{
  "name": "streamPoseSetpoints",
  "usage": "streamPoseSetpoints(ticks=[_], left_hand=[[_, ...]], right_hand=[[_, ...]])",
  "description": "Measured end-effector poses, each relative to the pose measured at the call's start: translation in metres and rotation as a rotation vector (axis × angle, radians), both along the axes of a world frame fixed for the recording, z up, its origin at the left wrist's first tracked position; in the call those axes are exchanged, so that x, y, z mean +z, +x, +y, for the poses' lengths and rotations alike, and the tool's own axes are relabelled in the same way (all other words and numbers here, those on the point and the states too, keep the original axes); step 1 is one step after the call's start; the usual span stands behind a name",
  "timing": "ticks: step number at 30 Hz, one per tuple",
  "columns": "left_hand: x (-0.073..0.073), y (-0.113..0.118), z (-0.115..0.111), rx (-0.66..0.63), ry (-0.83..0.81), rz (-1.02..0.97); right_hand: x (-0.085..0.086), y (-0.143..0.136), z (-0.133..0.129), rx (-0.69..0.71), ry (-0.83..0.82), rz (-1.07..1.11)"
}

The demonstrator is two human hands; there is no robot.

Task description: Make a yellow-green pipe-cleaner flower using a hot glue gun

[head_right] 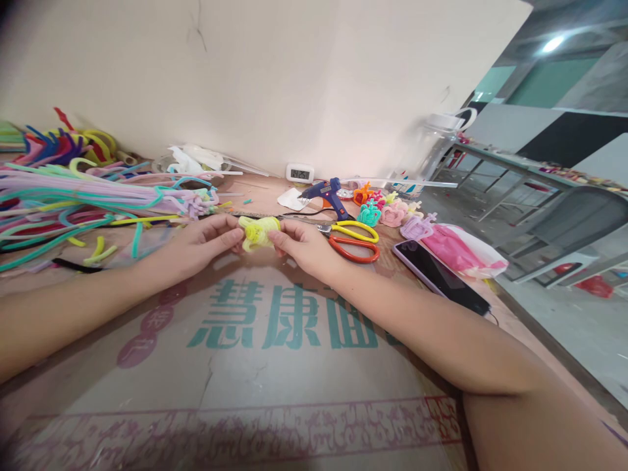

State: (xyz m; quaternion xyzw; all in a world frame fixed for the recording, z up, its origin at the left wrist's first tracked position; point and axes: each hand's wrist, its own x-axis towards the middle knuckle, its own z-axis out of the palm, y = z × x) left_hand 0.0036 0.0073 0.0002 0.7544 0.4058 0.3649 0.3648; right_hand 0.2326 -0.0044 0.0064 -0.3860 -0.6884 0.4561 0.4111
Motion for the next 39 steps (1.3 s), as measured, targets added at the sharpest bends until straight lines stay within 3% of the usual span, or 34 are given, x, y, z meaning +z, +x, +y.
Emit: streamPoseSetpoints(ticks=[4,9,16,24,33,39], left_hand=[[0.0003,0.0012,-0.0021,0.010,0.025,-0.118],[-0.0041,-0.0026,-0.0020,0.000,0.095,0.085],[-0.0049,-0.0037,-0.0006,-0.003,0.099,0.097],[0.0015,-0.0010,-0.0033,0.031,0.092,0.169],[-0.0075,-0.0029,0.0000,0.039,0.115,0.004],[-0.0046,-0.0010,-0.0081,0.042,0.179,0.197]], right_hand=[[0.0000,-0.0009,-0.0010,-0.007,0.013,0.034],[-0.0010,-0.0007,-0.0010,0.011,-0.017,0.040],[-0.0023,-0.0003,-0.0001,0.045,-0.046,0.054],[0.0017,0.0013,-0.0020,0.046,-0.019,-0.079],[-0.0023,-0.0004,0.0009,0.074,-0.051,0.002],[-0.0029,-0.0011,0.0014,0.114,-0.050,0.044]])
